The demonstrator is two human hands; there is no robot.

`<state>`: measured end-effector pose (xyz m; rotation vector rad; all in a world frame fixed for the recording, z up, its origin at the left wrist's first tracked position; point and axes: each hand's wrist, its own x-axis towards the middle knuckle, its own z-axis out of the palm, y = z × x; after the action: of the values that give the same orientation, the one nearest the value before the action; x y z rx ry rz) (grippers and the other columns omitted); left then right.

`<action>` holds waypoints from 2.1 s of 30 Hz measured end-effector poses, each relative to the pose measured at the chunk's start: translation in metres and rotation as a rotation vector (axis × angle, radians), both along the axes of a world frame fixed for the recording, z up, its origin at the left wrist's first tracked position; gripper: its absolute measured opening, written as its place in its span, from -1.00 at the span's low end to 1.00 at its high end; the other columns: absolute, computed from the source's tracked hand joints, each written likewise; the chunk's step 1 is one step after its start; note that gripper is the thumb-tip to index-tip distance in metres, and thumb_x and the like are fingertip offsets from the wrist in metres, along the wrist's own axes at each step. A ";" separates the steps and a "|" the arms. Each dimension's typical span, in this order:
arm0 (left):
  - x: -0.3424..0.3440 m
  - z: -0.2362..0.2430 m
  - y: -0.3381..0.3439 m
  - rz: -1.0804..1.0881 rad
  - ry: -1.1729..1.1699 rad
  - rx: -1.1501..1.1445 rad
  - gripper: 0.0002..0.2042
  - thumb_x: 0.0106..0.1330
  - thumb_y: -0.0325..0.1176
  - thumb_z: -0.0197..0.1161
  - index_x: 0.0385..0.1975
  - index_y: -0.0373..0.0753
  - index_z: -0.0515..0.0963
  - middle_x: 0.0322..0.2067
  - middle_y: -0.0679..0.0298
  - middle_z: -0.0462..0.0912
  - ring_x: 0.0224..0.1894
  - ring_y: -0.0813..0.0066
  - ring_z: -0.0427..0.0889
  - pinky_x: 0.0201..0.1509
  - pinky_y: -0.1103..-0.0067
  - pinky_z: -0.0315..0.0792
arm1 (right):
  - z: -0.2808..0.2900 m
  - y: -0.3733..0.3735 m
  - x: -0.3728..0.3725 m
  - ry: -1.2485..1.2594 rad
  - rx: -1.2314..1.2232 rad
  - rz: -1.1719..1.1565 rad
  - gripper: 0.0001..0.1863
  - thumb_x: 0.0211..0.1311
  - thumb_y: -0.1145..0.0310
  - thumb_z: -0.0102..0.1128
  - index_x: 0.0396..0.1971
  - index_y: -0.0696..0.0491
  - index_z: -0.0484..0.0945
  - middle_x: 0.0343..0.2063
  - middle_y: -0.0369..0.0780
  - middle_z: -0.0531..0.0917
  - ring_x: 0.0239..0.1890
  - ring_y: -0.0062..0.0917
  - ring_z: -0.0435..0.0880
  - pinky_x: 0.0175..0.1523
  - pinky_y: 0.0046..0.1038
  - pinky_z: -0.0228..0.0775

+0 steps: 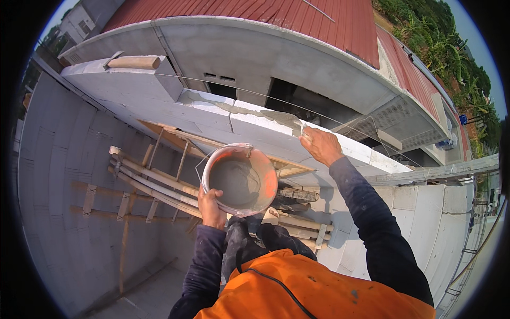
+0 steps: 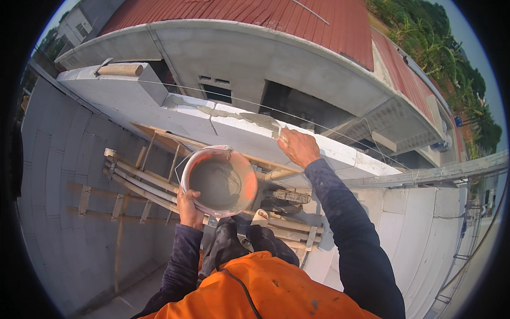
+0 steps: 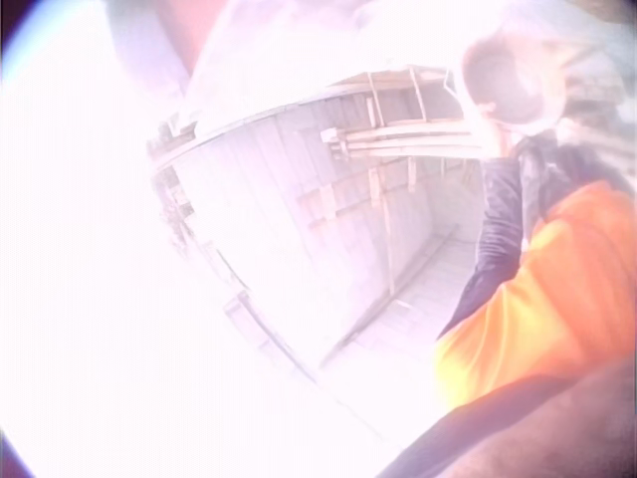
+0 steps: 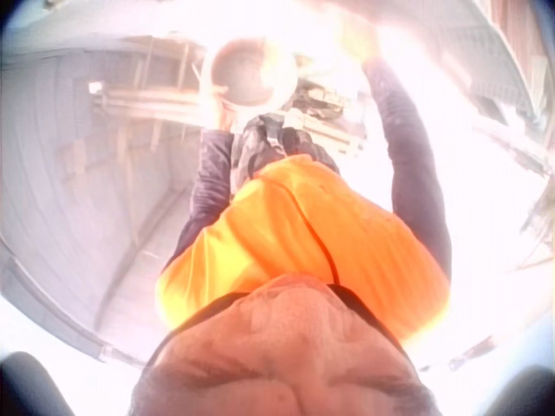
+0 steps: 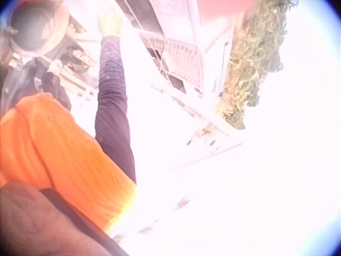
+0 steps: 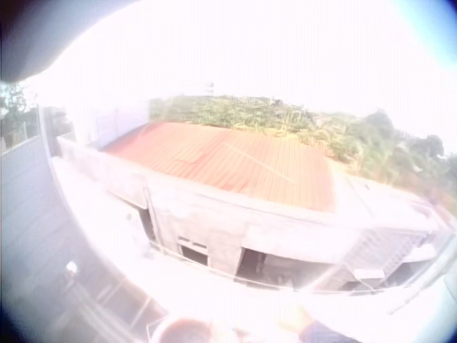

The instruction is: The person fits a large white block onto the top of a wall, secures it with wire to a metal rebar structure, taps it into place using a hatchet, and applies mortar to the joints with a trowel.

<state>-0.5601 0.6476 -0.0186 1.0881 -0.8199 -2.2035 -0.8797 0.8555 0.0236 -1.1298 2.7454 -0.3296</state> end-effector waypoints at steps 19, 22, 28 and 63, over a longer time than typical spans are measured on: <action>-0.033 -0.016 -0.013 -0.162 0.025 -0.114 -0.20 0.04 -0.69 0.03 0.47 -0.31 0.47 0.06 0.26 0.68 0.00 0.48 0.62 0.10 0.60 0.54 | 0.009 -0.020 0.104 -0.247 0.348 0.144 -0.56 0.48 0.06 0.16 -0.11 0.16 0.76 -0.23 0.08 0.82 -0.12 0.04 0.81 0.06 0.00 0.63; -0.044 -0.009 0.002 -0.209 0.027 -0.121 -0.29 0.06 -0.68 0.03 0.37 -0.35 0.49 0.02 0.20 0.66 0.03 0.36 0.65 0.18 0.46 0.58 | 0.014 -0.005 0.096 -0.406 0.346 0.075 -0.55 0.48 0.04 0.14 -0.13 0.17 0.76 -0.19 0.11 0.82 -0.07 0.07 0.80 0.10 0.02 0.61; -0.071 0.017 0.039 -0.250 0.072 -0.056 -0.36 0.06 -0.68 0.04 0.27 -0.38 0.54 -0.05 0.21 0.67 -0.03 0.39 0.65 0.14 0.50 0.56 | 0.035 0.097 0.063 -0.910 0.115 -0.330 -0.53 0.51 -0.05 0.09 -0.26 0.09 0.70 -0.56 -0.20 0.65 -0.59 -0.46 0.65 -0.38 -0.32 0.55; -0.033 -0.014 -0.005 -0.115 0.019 -0.067 -0.17 0.02 -0.71 0.04 0.49 -0.30 0.46 0.16 0.27 0.67 0.10 0.48 0.62 0.15 0.63 0.52 | 0.020 -0.032 0.090 -0.228 0.398 0.215 -0.56 0.43 0.02 0.15 -0.18 0.12 0.77 -0.28 0.07 0.81 -0.15 0.05 0.79 0.04 0.04 0.58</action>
<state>-0.5933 0.6428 -0.0330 1.0095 -0.9624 -2.2598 -0.7900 0.8231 0.0434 -1.1757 2.3243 0.1063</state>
